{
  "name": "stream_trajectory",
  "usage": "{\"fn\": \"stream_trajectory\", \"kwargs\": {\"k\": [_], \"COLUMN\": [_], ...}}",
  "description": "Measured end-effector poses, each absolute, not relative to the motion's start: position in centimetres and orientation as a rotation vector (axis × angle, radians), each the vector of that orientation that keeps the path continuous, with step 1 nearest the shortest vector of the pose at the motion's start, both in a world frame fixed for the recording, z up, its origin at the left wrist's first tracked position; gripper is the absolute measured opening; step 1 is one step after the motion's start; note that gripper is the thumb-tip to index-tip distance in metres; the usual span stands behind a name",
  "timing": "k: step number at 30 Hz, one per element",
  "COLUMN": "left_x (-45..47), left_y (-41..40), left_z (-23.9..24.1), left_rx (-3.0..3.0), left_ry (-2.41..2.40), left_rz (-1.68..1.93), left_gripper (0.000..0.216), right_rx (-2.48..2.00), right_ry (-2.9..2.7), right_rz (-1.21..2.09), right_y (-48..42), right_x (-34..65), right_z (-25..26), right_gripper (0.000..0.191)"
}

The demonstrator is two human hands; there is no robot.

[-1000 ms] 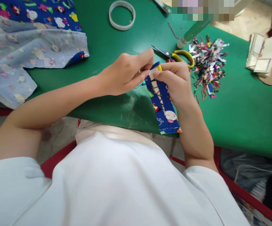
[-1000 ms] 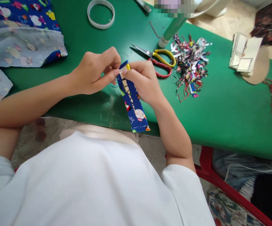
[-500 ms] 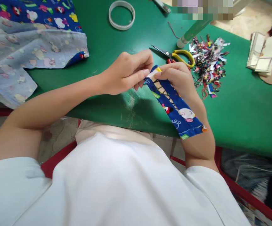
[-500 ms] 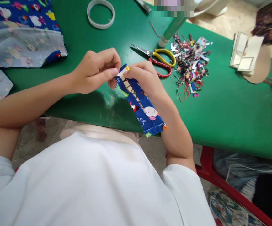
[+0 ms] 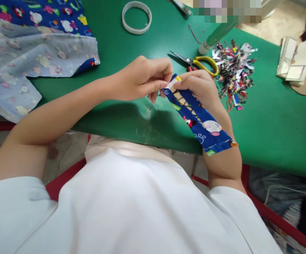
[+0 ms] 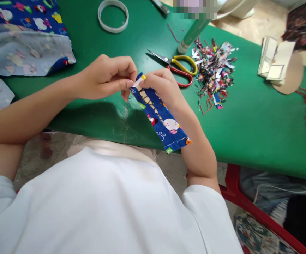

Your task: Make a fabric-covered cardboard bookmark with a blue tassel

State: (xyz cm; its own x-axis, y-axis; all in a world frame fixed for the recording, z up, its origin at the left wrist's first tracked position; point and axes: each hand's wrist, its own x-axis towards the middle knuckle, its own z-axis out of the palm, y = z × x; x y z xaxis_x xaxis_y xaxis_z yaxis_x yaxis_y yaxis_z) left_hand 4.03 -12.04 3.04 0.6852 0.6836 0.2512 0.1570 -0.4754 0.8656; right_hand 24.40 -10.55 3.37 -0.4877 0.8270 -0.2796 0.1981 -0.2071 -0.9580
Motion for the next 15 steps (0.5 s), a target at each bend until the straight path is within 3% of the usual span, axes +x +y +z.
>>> {"fn": "stream_trajectory", "kwargs": {"k": [5, 15], "left_x": [3.9, 3.9], "left_y": [-12.0, -11.9], "left_z": [3.2, 3.3], "left_rx": [2.056, 2.091], "left_ry": [0.68, 0.804], "left_rz": [0.718, 0.894], "left_gripper": [0.007, 0.008], "right_rx": [-1.278, -1.117], "right_ry": [-1.626, -1.647], "right_rz": [1.639, 1.827], "right_y": [-11.1, -12.1], "right_x": [23.8, 23.5], "right_z": [4.0, 4.4], "right_gripper": [0.032, 0.023]}}
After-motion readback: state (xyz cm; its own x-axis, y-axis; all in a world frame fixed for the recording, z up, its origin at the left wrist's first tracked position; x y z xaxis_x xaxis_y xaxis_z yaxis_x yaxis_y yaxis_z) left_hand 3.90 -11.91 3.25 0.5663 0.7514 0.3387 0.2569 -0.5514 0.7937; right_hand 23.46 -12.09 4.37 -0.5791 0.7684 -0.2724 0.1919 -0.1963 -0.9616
